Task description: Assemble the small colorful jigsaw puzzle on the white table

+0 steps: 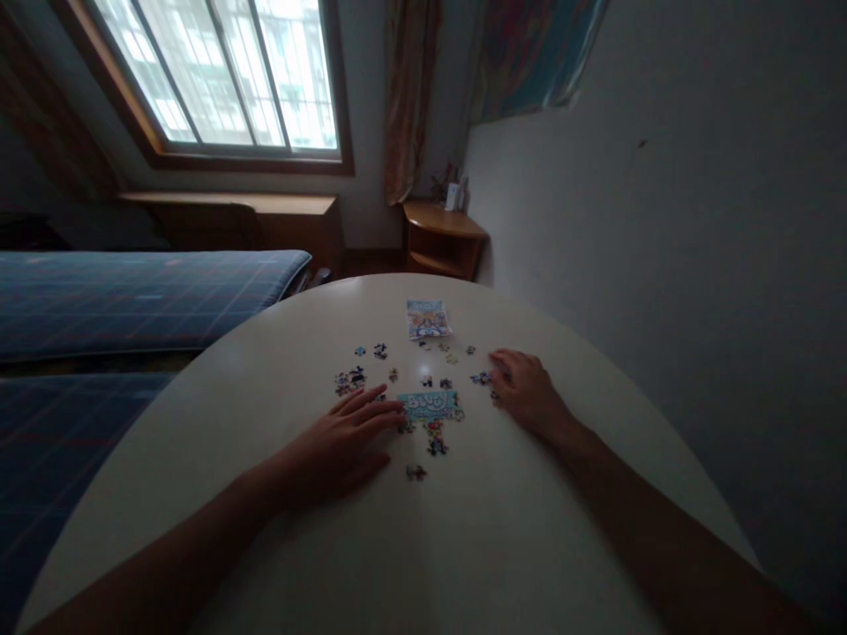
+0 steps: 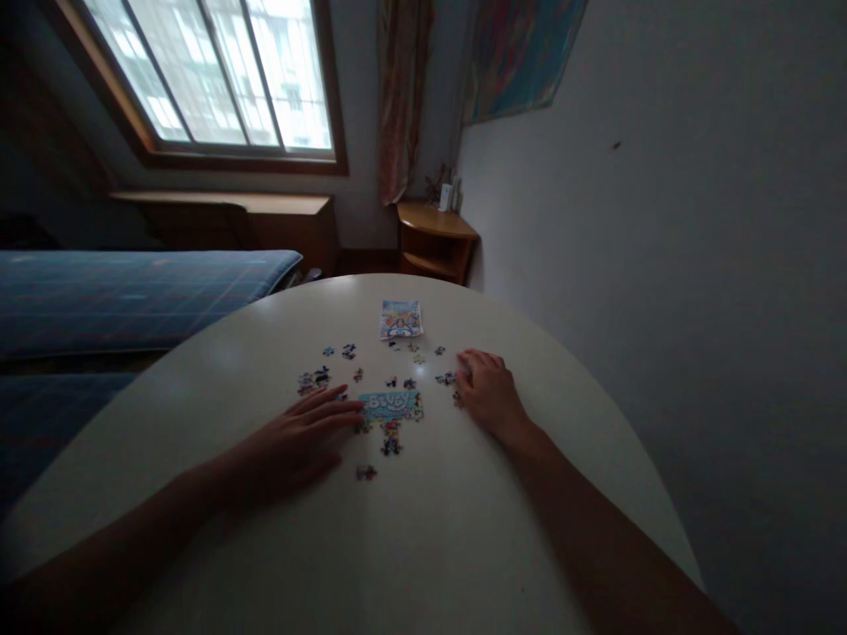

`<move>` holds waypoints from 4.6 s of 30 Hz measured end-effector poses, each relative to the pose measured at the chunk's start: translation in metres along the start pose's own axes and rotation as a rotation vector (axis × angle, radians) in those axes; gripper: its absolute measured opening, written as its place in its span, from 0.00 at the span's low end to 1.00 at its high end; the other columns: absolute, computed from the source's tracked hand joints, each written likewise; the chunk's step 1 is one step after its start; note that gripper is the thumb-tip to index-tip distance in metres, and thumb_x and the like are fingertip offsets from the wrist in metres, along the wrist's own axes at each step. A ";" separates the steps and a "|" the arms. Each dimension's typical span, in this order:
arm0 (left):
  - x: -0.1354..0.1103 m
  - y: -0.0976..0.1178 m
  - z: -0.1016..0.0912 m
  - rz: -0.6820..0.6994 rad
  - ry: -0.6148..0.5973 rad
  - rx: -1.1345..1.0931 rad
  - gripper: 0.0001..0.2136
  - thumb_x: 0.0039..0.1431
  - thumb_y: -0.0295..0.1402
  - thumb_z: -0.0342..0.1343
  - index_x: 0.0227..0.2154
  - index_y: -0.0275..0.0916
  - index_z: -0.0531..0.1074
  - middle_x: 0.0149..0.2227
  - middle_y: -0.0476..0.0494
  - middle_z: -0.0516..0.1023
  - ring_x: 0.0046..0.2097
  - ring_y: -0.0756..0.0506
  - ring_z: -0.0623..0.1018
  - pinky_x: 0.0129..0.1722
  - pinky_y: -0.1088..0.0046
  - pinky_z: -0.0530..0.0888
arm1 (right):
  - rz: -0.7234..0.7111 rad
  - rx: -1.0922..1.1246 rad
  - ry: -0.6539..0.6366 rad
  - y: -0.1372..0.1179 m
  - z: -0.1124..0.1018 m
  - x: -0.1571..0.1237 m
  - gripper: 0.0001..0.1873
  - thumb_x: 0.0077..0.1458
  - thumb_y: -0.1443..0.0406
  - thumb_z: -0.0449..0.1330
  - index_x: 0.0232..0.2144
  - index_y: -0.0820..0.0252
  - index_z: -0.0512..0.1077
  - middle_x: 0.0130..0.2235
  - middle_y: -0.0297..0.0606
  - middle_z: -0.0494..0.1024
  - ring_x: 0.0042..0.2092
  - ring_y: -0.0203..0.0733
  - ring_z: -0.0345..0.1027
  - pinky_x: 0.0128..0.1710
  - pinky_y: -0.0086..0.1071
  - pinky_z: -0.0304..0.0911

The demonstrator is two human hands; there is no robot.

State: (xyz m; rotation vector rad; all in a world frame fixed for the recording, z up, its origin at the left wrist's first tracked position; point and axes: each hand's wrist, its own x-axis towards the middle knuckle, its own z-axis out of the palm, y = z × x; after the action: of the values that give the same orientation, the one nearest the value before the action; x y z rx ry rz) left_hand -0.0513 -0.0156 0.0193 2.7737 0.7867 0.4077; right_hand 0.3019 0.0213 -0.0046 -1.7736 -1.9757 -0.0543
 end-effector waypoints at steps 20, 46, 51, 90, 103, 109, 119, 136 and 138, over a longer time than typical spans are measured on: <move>0.006 0.024 -0.002 0.261 0.028 -0.103 0.12 0.62 0.28 0.56 0.47 0.46 0.75 0.56 0.46 0.75 0.63 0.40 0.67 0.63 0.55 0.66 | 0.107 0.247 0.128 0.005 -0.001 0.010 0.16 0.59 0.63 0.50 0.41 0.60 0.77 0.46 0.46 0.80 0.50 0.47 0.71 0.57 0.45 0.60; 0.011 0.020 -0.002 0.097 0.156 0.031 0.05 0.63 0.28 0.52 0.33 0.41 0.72 0.35 0.46 0.76 0.41 0.45 0.74 0.48 0.64 0.71 | 0.134 0.091 -0.024 0.008 -0.041 -0.027 0.13 0.57 0.61 0.59 0.42 0.59 0.77 0.47 0.46 0.78 0.49 0.50 0.71 0.54 0.45 0.64; 0.012 0.019 0.000 0.087 0.147 0.020 0.05 0.63 0.28 0.52 0.33 0.41 0.71 0.34 0.46 0.76 0.40 0.45 0.73 0.46 0.65 0.71 | 0.181 0.071 -0.098 0.021 -0.052 -0.028 0.10 0.56 0.60 0.61 0.35 0.57 0.80 0.41 0.44 0.80 0.43 0.48 0.73 0.47 0.41 0.67; 0.012 0.021 -0.003 0.092 0.078 -0.036 0.07 0.66 0.28 0.48 0.34 0.39 0.71 0.36 0.44 0.76 0.40 0.45 0.72 0.42 0.68 0.72 | 0.123 0.076 -0.081 0.005 -0.028 -0.015 0.18 0.61 0.60 0.54 0.49 0.56 0.76 0.58 0.43 0.73 0.60 0.51 0.62 0.61 0.49 0.54; 0.011 0.020 -0.003 0.079 0.067 -0.053 0.06 0.65 0.27 0.49 0.35 0.40 0.70 0.36 0.44 0.75 0.41 0.45 0.72 0.42 0.68 0.71 | 0.190 0.198 -0.063 0.002 -0.031 -0.014 0.14 0.47 0.63 0.66 0.39 0.60 0.77 0.49 0.47 0.77 0.53 0.51 0.69 0.56 0.45 0.61; 0.011 0.020 -0.001 0.084 0.109 -0.032 0.05 0.64 0.27 0.51 0.34 0.40 0.71 0.36 0.45 0.76 0.40 0.45 0.73 0.42 0.68 0.72 | 0.252 0.358 -0.068 -0.023 -0.045 -0.020 0.09 0.54 0.62 0.62 0.38 0.59 0.76 0.39 0.43 0.81 0.41 0.45 0.75 0.45 0.40 0.68; 0.011 0.020 0.003 0.135 0.134 -0.035 0.06 0.65 0.27 0.50 0.38 0.40 0.72 0.39 0.43 0.77 0.42 0.45 0.74 0.43 0.67 0.74 | 0.317 0.916 -0.347 -0.082 -0.053 -0.035 0.12 0.52 0.59 0.65 0.36 0.61 0.78 0.38 0.42 0.83 0.40 0.42 0.77 0.46 0.38 0.69; 0.007 0.027 0.001 0.200 -0.096 -0.052 0.27 0.62 0.31 0.54 0.64 0.42 0.60 0.64 0.42 0.67 0.65 0.37 0.63 0.66 0.51 0.60 | 0.239 0.655 -0.632 -0.107 -0.061 -0.049 0.08 0.50 0.65 0.63 0.32 0.61 0.81 0.32 0.39 0.83 0.34 0.40 0.76 0.32 0.29 0.64; 0.007 0.028 0.000 0.198 -0.090 -0.077 0.27 0.61 0.31 0.54 0.64 0.42 0.60 0.63 0.41 0.68 0.65 0.37 0.63 0.66 0.52 0.59 | 0.219 0.630 -0.635 -0.110 -0.063 -0.051 0.07 0.51 0.66 0.62 0.31 0.60 0.81 0.30 0.37 0.83 0.32 0.39 0.75 0.30 0.28 0.62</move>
State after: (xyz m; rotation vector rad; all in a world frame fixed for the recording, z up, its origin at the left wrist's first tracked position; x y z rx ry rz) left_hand -0.0318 -0.0352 0.0286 2.7844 0.4676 0.3370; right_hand 0.2203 -0.0647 0.0628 -1.6546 -1.8465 1.1945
